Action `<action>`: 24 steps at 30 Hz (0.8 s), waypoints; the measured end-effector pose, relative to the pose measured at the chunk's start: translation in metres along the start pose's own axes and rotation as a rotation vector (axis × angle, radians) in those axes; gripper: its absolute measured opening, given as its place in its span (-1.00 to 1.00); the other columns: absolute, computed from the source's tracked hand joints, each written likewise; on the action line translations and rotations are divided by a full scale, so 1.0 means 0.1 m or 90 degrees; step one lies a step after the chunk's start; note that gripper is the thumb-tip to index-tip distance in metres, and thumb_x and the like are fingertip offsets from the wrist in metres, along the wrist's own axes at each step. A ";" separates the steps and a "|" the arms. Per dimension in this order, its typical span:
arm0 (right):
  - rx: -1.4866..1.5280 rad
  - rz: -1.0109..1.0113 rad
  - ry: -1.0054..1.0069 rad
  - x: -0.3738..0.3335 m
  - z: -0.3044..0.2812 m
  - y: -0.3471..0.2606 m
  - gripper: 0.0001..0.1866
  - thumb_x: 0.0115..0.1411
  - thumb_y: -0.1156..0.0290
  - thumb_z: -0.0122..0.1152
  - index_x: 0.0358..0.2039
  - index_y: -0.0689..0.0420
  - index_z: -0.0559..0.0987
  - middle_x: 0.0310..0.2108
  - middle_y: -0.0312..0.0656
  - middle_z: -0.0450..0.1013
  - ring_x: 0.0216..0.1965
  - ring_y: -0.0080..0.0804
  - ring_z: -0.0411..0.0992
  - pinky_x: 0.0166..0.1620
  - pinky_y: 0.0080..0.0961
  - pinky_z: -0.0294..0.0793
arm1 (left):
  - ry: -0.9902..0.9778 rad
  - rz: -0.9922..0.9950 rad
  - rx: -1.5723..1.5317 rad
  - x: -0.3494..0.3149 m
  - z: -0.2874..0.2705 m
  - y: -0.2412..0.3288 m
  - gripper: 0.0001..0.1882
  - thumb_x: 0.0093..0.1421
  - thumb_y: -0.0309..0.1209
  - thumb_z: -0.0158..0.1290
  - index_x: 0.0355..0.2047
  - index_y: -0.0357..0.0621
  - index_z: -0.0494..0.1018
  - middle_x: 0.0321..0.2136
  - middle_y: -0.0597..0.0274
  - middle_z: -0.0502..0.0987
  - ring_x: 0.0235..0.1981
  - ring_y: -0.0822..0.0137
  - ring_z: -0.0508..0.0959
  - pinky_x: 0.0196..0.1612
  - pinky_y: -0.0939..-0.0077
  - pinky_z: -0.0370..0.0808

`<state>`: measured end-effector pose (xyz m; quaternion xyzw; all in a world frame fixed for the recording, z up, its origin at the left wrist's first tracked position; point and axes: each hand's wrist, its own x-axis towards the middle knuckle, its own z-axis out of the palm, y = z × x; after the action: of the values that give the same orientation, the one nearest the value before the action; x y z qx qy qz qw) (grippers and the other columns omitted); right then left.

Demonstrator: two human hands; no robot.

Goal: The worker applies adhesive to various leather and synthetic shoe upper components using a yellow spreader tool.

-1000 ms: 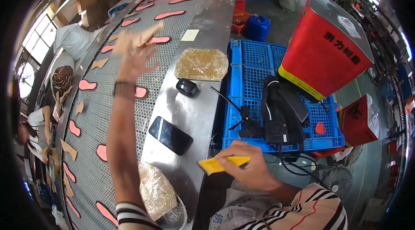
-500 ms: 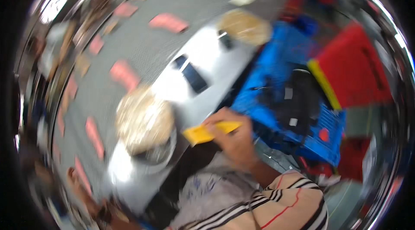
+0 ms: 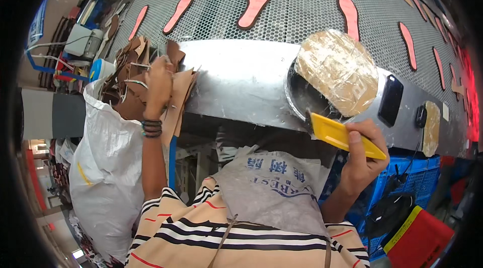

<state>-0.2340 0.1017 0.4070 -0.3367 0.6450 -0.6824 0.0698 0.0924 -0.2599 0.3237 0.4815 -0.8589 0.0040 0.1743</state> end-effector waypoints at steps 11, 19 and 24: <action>-0.007 0.037 0.025 0.02 -0.04 0.06 -0.89 0.22 0.57 0.23 -0.29 0.31 0.66 -0.29 -0.16 0.58 -0.24 -0.47 0.50 -0.10 -0.58 0.42 | -0.131 -0.155 -1.014 0.31 -0.82 0.43 -0.42 0.53 -0.11 -0.21 0.24 -0.45 0.25 0.17 -0.20 0.45 0.16 0.10 0.50 0.24 0.24 0.46; -0.300 -0.105 -0.251 0.29 0.12 0.33 -0.78 0.15 0.45 0.39 -0.17 0.16 0.70 -0.30 -0.18 0.59 -0.26 -0.22 0.51 -0.18 -0.38 0.52 | -0.400 -0.223 -1.078 -0.76 -0.77 1.66 -0.04 0.01 -0.25 0.28 0.38 -0.33 0.14 0.30 0.02 0.29 -0.08 0.35 0.40 0.05 0.41 0.38; -0.467 -0.226 -0.195 0.22 0.30 0.63 -0.77 0.03 0.45 0.42 -0.24 0.07 0.73 -0.44 -0.30 0.48 -0.34 -0.30 0.40 -0.30 -0.37 0.49 | -0.657 -0.124 -0.921 -0.79 -0.57 1.55 -0.40 0.02 -0.60 0.32 0.09 -0.37 0.38 -0.09 0.17 0.47 -0.13 0.37 0.54 0.00 0.48 0.48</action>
<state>-0.2560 0.0548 0.3551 -0.5423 0.7589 -0.3519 -0.0782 0.0181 -0.1017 0.3780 0.2668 -0.5782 -0.7706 0.0267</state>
